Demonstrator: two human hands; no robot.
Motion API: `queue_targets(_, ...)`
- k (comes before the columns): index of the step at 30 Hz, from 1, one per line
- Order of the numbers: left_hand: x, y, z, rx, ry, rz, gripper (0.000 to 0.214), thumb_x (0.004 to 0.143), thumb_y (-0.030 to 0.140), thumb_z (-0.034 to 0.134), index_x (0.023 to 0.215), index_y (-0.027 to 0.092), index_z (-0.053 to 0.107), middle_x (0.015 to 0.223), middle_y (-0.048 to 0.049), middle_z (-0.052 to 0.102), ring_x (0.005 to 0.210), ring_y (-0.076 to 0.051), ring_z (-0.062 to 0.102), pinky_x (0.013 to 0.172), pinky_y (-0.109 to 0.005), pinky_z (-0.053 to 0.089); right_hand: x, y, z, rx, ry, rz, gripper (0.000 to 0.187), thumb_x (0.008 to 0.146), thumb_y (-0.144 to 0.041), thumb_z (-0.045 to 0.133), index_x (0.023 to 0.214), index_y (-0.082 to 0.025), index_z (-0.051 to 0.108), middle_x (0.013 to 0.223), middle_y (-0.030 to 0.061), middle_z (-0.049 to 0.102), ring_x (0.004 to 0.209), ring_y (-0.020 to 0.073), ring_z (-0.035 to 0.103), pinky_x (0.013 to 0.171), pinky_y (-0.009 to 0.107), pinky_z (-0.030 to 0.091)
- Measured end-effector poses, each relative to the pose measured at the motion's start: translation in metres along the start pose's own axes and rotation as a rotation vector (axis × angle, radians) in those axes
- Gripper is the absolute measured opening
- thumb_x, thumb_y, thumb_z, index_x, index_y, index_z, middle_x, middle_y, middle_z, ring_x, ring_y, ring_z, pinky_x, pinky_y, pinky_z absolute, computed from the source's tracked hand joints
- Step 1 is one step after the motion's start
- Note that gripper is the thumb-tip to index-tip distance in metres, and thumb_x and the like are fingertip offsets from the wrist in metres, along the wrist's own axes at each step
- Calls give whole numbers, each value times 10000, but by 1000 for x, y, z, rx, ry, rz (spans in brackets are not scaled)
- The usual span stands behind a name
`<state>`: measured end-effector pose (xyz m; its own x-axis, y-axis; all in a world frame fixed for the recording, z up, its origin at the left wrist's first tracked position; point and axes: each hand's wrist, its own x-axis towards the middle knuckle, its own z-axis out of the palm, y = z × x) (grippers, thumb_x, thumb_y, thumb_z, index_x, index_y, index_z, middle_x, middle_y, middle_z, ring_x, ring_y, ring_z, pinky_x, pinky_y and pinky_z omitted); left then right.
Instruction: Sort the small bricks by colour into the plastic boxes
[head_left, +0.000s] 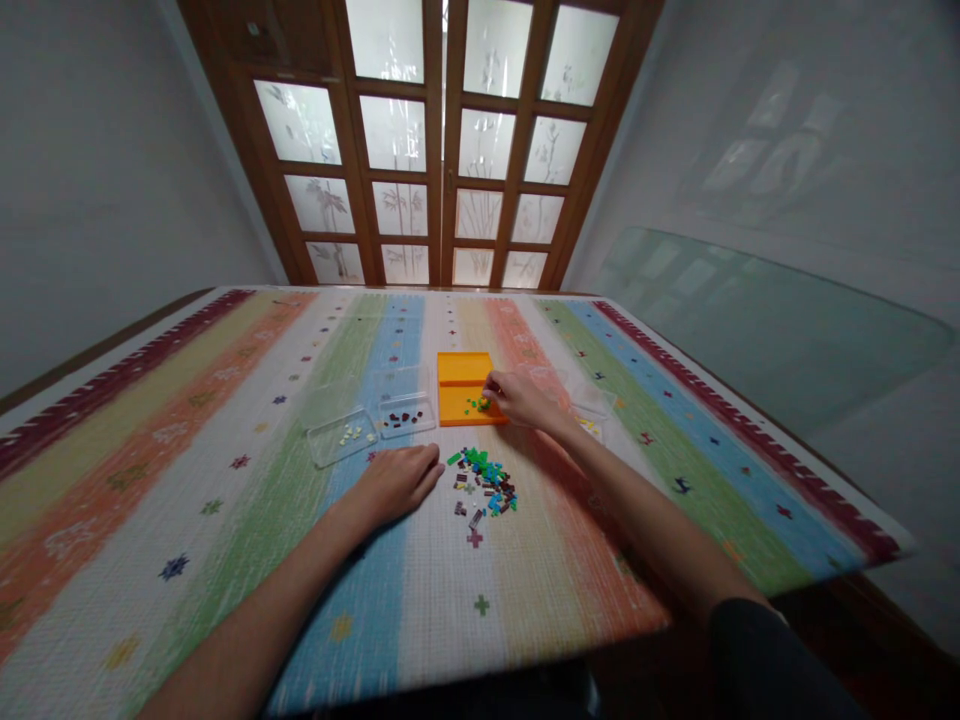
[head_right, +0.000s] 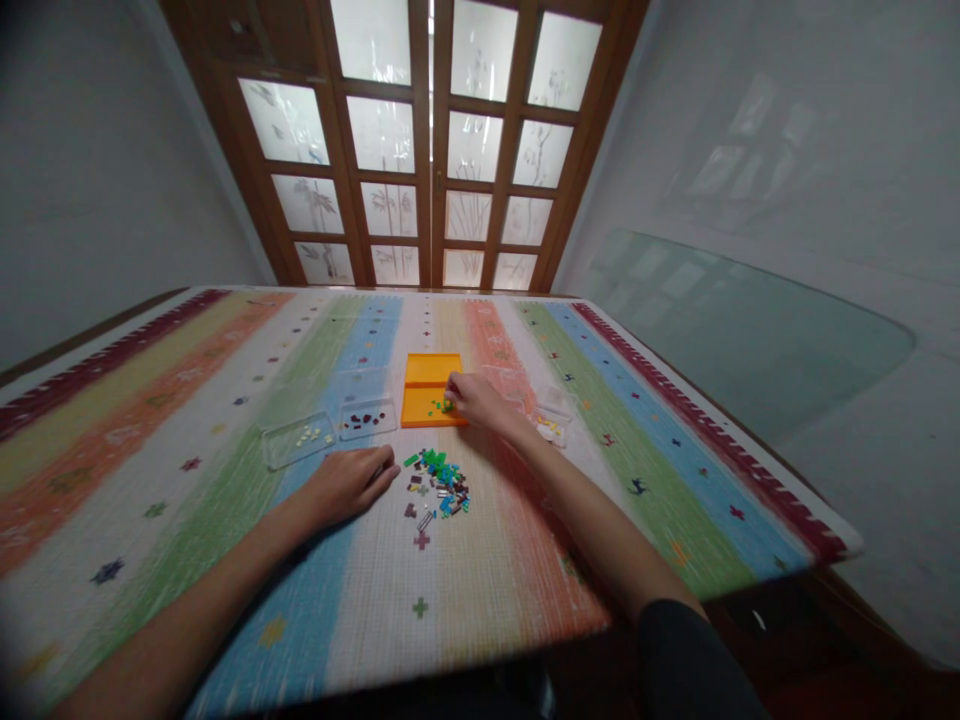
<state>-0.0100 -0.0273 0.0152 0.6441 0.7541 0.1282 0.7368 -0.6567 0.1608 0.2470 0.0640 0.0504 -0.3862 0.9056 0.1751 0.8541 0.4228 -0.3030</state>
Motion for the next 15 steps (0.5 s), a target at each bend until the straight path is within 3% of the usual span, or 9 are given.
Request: queue_targets(15, 0, 1, 1, 0, 4, 7, 246, 1043, 345, 357, 920, 208, 520, 868, -61, 703, 784, -214, 676, 668, -306, 455, 6, 4, 6, 0, -16, 17, 263, 900, -68, 561, 1060, -137, 757, 1113, 126, 756, 974, 222, 686, 829, 278, 471)
